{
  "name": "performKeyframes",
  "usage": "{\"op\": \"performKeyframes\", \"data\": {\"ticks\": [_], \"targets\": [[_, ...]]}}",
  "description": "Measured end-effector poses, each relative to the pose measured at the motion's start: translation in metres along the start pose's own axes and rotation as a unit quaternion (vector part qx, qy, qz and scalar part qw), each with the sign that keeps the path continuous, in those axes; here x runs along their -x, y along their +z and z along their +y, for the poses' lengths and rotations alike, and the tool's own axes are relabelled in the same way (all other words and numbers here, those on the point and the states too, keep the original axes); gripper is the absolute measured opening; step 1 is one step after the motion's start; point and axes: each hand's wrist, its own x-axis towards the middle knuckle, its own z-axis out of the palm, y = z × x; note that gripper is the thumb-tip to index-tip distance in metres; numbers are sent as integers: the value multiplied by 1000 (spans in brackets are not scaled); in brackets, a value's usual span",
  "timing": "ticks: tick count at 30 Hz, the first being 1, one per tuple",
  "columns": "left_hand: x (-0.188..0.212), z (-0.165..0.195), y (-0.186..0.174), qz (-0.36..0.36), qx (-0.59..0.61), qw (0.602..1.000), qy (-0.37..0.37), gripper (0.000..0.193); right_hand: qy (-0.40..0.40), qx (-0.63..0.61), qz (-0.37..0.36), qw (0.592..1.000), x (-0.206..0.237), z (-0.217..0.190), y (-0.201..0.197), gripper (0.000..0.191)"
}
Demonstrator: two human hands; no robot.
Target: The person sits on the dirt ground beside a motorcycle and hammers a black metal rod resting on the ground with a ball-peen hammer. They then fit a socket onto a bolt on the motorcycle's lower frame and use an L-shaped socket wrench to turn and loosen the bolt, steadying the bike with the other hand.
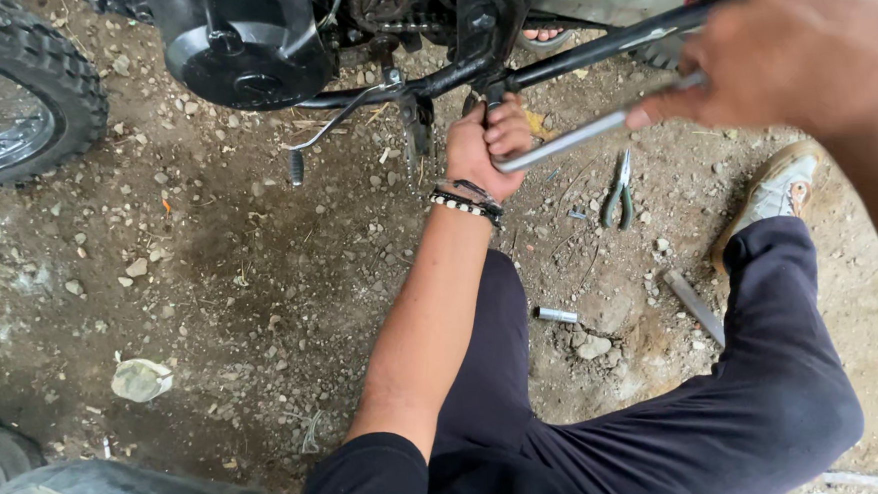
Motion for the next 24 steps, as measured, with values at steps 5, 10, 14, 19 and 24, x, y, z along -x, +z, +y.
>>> {"op": "performKeyframes", "data": {"ticks": [5, 10, 14, 19, 24], "targets": [[-16, 0, -1, 125, -279, 950, 68, 36, 113, -310, -91, 940, 60, -89, 115, 71], [-20, 8, 2, 163, -552, 804, 148, 47, 165, -815, 176, 527, 9, -334, 137, 28], [10, 7, 1, 126, -571, 800, 130, 38, 343, -785, 168, 487, 11, -388, 147, 26], [42, -14, -17, 79, -409, 900, 127, 36, 322, -692, 42, 645, 83, -283, 177, 39], [26, -15, -20, -4, -261, 959, 111, 38, 205, -440, 26, 874, 80, -152, 156, 62]]}}
